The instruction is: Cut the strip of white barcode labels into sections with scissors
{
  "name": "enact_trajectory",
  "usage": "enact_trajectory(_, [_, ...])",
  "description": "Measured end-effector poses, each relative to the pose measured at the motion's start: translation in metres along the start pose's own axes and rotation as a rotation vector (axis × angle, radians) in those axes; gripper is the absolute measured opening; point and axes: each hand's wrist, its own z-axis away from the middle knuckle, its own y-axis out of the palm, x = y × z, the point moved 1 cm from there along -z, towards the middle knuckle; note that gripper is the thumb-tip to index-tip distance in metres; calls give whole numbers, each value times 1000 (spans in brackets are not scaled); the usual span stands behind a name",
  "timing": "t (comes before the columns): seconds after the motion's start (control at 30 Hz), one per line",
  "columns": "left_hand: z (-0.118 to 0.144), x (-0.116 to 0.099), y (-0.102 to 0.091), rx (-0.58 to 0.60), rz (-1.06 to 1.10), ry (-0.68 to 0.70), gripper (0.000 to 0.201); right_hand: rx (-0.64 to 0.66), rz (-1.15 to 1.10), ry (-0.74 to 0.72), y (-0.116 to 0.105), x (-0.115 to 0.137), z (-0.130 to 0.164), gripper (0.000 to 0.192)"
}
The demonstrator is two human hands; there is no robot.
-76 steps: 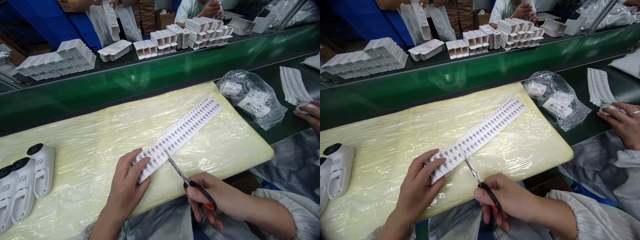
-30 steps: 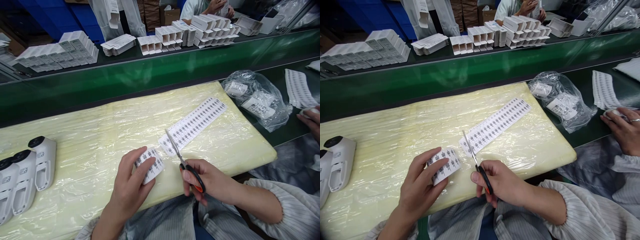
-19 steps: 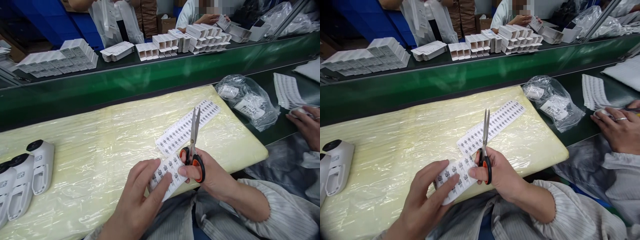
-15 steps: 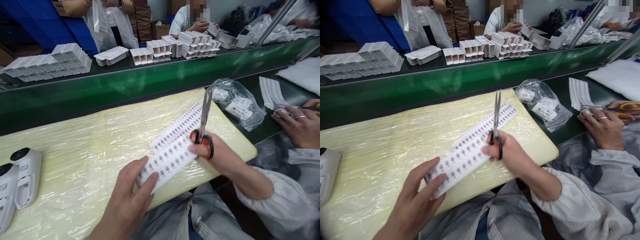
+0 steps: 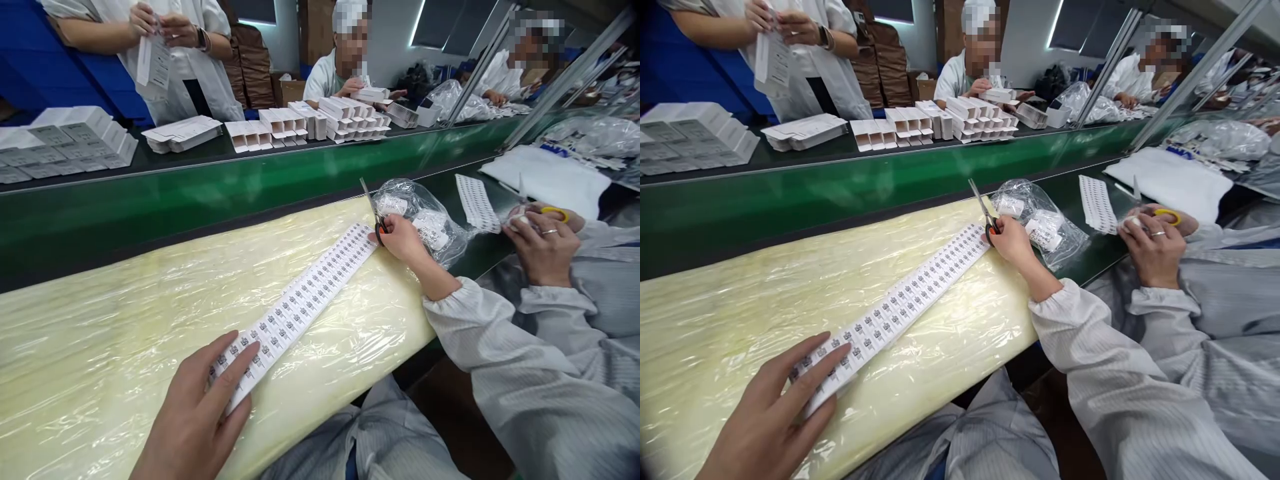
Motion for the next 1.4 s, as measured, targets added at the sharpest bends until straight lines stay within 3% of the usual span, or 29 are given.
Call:
enact_trajectory(0.1, [-3,-3,-2,-8,-27,28,36,-92,48,-64,-6,4,7,34])
enact_trajectory(0.2, [-6,-6,-6,3,-40,42,33,-182,-18,-138,-20,12,36,40])
enact_trajectory(0.27, [-6,-9,-8,12,-26,20,32,-94,-227,-166,-28,16,71,44])
enact_trajectory(0.3, [-6,-10,-8,15,-16,2,33,62,-388,-141,-31,16,92,45])
enact_trajectory(0.33, [-5,-11,-8,16,-8,-19,34,320,-518,-79,-32,15,115,49])
enact_trajectory(0.4, [-4,-13,-7,21,4,-53,35,862,-591,125,-31,12,161,56])
enact_trajectory(0.43, [-3,-13,-7,27,9,-65,35,1065,-579,184,-29,10,182,59])
enact_trajectory(0.5, [-2,-14,-7,34,18,-81,36,1310,-525,270,-22,6,213,67])
enact_trajectory(0.57, [-2,-15,-7,38,30,-92,38,1416,-492,339,-10,3,228,73])
enact_trajectory(0.7, [-2,-16,-8,33,58,-106,40,1435,-477,486,14,2,232,76])
enact_trajectory(0.83, [-3,-16,-9,28,68,-106,40,1396,-488,518,27,10,228,75])
enact_trajectory(1.4, [-3,-17,-8,5,89,-99,41,1351,-434,549,36,31,222,60])
